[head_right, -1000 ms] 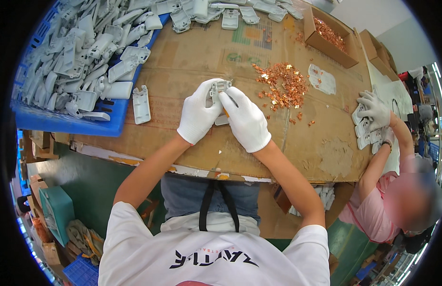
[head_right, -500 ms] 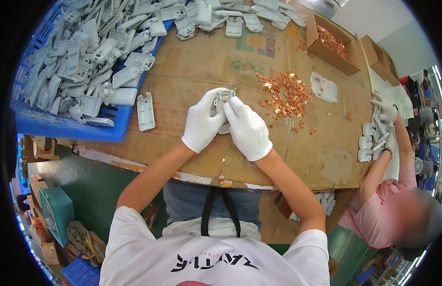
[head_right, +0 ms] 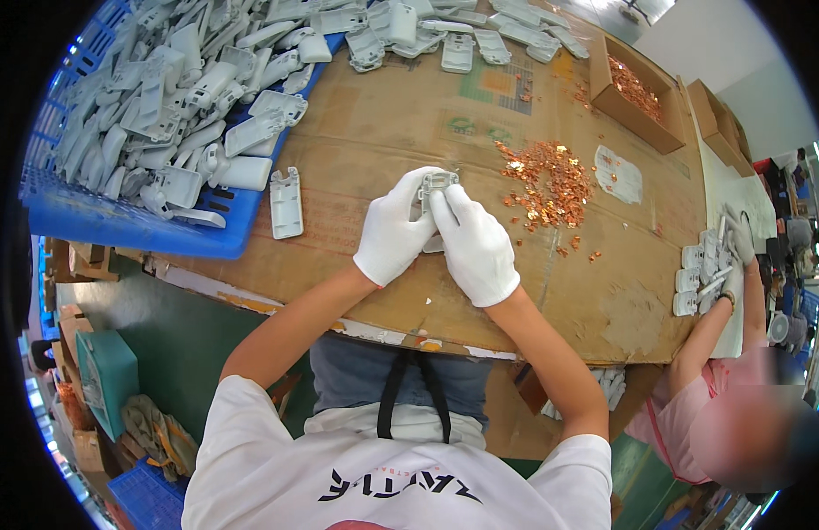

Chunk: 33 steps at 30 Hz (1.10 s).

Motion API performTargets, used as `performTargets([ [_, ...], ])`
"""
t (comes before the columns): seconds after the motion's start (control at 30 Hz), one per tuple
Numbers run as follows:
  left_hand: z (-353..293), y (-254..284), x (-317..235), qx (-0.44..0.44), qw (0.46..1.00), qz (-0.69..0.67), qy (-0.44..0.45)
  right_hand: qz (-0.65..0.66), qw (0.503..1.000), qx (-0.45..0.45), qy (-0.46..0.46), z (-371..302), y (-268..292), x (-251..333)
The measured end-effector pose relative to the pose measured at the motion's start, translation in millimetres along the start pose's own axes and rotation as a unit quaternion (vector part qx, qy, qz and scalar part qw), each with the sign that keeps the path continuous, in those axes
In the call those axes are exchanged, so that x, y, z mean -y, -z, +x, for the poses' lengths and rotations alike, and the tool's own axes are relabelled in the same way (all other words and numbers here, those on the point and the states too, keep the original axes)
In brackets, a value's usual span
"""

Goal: Assembling small electronic housing components by hand at a factory workbench.

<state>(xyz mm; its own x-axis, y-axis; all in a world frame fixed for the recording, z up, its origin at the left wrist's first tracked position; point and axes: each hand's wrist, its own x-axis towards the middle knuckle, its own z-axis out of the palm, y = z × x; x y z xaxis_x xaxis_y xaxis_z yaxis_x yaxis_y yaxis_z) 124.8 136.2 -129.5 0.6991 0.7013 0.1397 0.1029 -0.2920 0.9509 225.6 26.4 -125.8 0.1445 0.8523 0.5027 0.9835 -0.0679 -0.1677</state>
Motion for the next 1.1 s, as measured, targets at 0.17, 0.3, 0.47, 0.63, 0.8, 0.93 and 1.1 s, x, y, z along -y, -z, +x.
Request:
performTargets([
  [0.17, 0, -7, 2, -0.025, 0.999, -0.019, -0.041, 0.001, 1.000, 0.009, -0.006, 0, 2, -2],
  [0.3, 4, -8, 5, -0.023, 0.999, -0.008, -0.041, 0.006, 1.000, -0.007, 0.001, 0, -1, -6],
  [0.47, 3, 12, 13, -0.025, 0.999, -0.034, -0.025, -0.003, 1.000, 0.008, 0.017, 9, -18, 4],
  [0.63, -2, 4, -3, 0.003, 0.992, -0.129, -0.002, 0.053, 0.997, 0.061, -0.014, -11, -22, -23],
  [0.8, -12, -2, 9, -0.026, 0.997, -0.036, -0.059, 0.065, 0.995, 0.062, -0.031, -11, -17, -7],
  [0.93, -13, -5, 8, -0.043, 0.996, -0.010, -0.074, 0.115, 0.991, 0.063, -0.034, -10, -19, -14],
  [1.1, -4, 2, -22, 0.003, 0.998, -0.064, -0.018, 0.015, 1.000, 0.006, -0.011, 0, -4, -7],
])
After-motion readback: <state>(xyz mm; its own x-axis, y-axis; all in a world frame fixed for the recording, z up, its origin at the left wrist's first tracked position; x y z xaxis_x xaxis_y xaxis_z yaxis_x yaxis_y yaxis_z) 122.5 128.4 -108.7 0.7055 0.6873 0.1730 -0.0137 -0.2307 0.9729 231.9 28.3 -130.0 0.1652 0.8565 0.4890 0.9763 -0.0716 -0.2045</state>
